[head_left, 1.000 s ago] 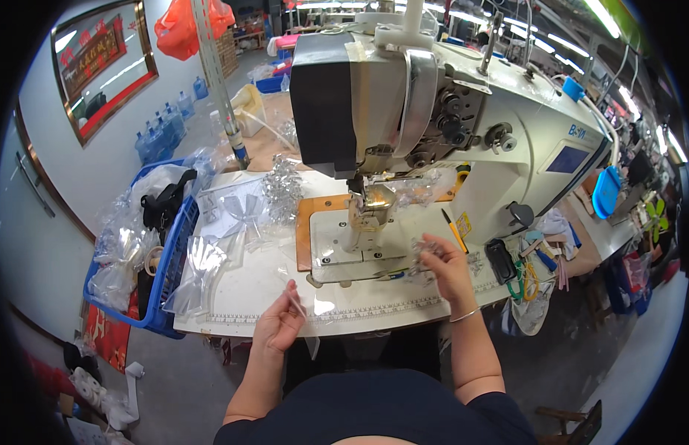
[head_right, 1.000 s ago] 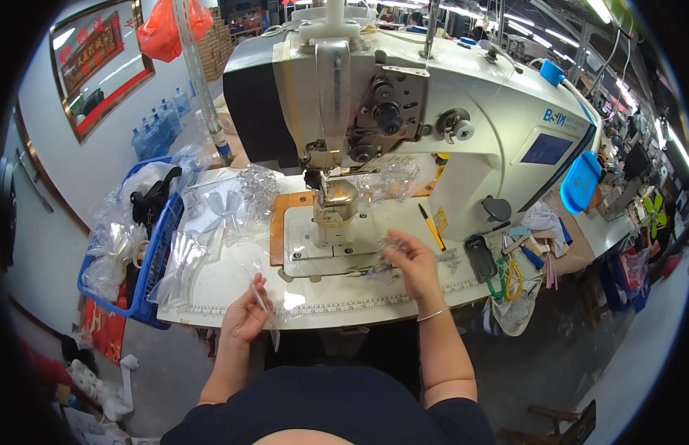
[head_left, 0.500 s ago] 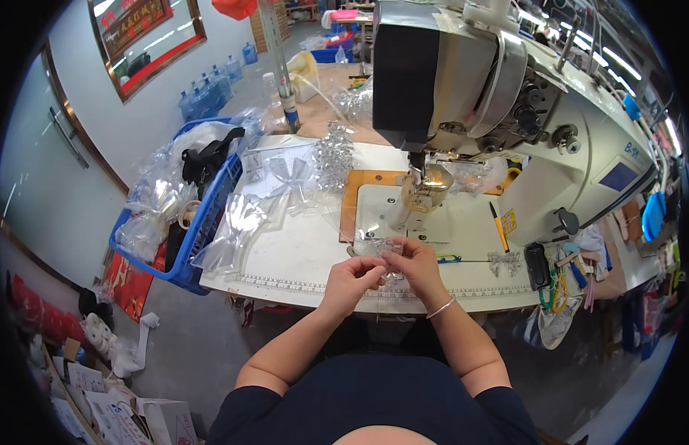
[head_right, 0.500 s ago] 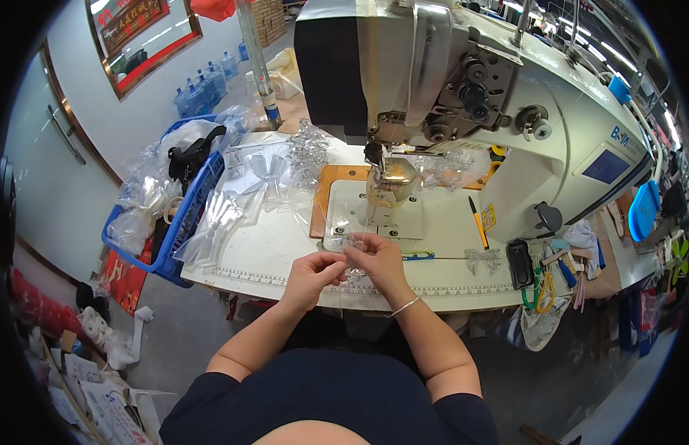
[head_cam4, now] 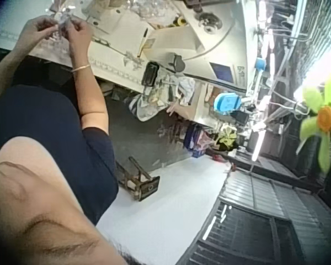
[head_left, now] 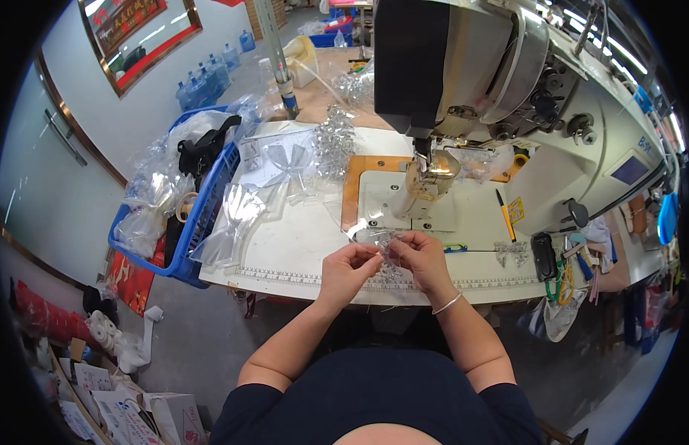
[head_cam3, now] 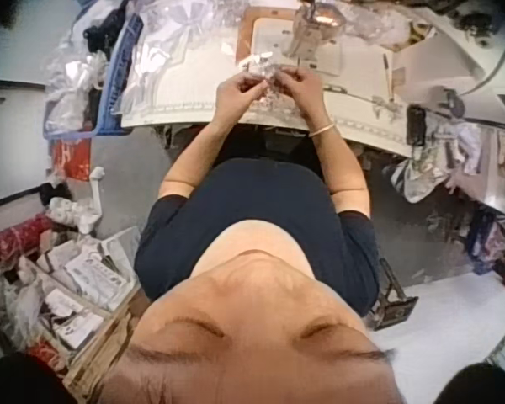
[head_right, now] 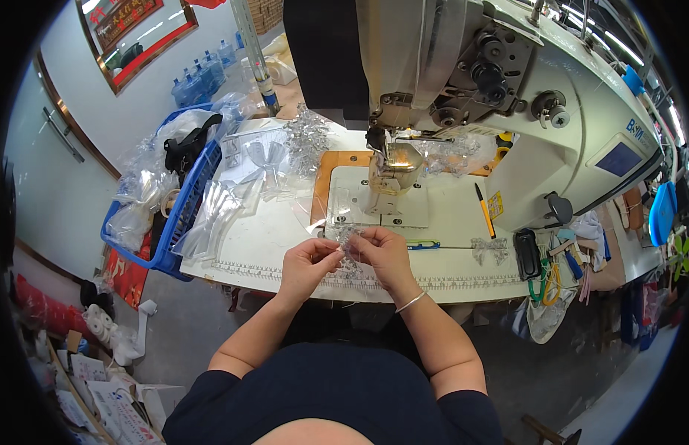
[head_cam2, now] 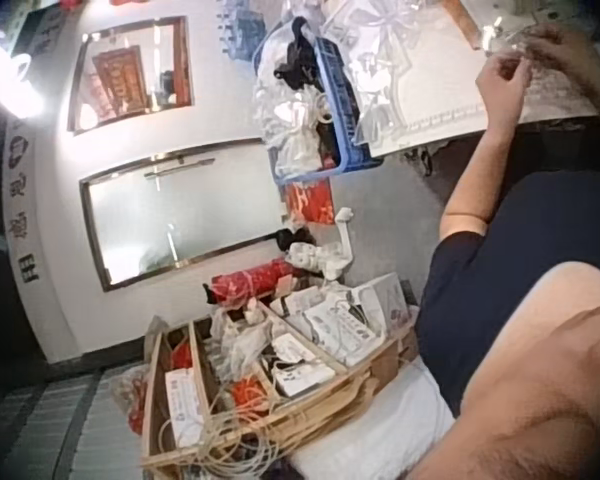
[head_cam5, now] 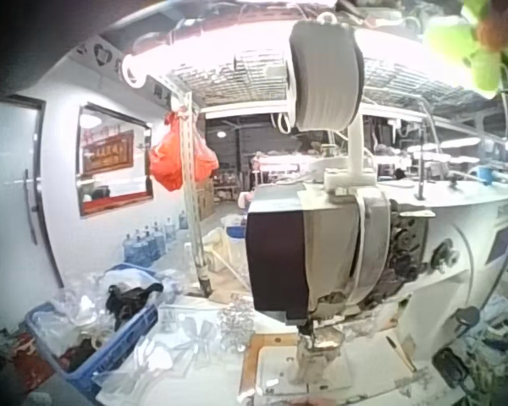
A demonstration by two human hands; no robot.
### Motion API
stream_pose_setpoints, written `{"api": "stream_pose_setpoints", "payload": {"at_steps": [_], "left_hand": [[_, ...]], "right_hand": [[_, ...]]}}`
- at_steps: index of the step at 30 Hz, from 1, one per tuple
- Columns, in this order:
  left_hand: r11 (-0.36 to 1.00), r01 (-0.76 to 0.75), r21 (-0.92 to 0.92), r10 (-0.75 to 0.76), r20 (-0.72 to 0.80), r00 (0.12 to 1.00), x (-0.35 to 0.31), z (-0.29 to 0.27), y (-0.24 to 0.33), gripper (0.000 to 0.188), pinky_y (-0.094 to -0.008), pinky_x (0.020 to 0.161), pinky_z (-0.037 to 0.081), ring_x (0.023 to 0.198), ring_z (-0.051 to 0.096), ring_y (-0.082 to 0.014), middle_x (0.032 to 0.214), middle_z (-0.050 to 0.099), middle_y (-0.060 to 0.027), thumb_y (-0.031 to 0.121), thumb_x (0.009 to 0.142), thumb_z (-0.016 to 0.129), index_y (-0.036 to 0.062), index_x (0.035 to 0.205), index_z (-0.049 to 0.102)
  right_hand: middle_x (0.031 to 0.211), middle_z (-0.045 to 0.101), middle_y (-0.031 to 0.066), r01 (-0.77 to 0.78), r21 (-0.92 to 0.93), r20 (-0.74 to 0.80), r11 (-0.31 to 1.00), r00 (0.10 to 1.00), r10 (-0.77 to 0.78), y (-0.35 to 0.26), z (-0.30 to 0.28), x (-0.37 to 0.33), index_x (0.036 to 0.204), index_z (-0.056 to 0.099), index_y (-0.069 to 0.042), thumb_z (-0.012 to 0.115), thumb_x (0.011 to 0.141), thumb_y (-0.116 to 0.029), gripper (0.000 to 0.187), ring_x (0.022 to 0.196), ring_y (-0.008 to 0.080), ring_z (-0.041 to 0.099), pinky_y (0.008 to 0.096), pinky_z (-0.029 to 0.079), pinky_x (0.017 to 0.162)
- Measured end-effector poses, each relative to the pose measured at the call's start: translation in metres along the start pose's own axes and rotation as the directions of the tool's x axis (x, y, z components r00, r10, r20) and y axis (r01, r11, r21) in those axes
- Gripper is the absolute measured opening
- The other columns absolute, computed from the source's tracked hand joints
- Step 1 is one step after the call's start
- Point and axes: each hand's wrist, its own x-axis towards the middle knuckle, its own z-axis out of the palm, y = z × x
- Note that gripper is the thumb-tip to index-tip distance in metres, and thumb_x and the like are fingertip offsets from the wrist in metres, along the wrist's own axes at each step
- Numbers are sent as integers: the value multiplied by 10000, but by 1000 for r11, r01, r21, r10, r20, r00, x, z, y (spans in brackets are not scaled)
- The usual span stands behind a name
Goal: The person repeatedly sews small transparent plastic pieces using a sewing machine, then trims the excess thread with scissors. They handle the pieces one at a time, aligning them under the needle, sewing, and cutting the thread before moving to the next piece.
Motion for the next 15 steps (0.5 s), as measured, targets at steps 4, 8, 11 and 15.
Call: {"api": "stream_pose_setpoints", "payload": {"at_steps": [4,8,11,15], "left_hand": [[999,-26,-37,26,-2,1000,1,-2,-6,135,-206,644,513,710,626,-83,805,670,-60,30,822,671,-21,945,653],[996,-72,-53,69,-53,996,-1,2,-9,135,-209,648,515,709,627,-87,803,669,-55,15,819,669,-26,946,649],[996,-75,-43,72,-63,995,-2,2,-9,125,-210,643,516,705,626,-85,789,669,-57,13,818,670,-29,935,652],[999,-38,-2,38,-86,996,-2,2,-10,123,-213,639,518,696,625,-83,771,668,-61,20,815,676,-31,925,658]], "right_hand": [[799,644,69,7,43,-4,999,1000,-7,2,2,0,868,608,12,678,832,-74,116,713,127,634,253,546,676],[772,636,57,41,92,0,995,999,-41,4,4,-3,863,608,7,678,830,-63,104,690,114,622,244,536,660],[768,632,53,50,48,16,998,999,-50,2,4,-4,867,608,8,676,831,-56,100,690,109,618,243,534,660],[712,591,11,66,34,-4,997,998,-66,4,9,-6,830,586,-33,676,841,-70,98,591,65,537,209,451,559]]}}
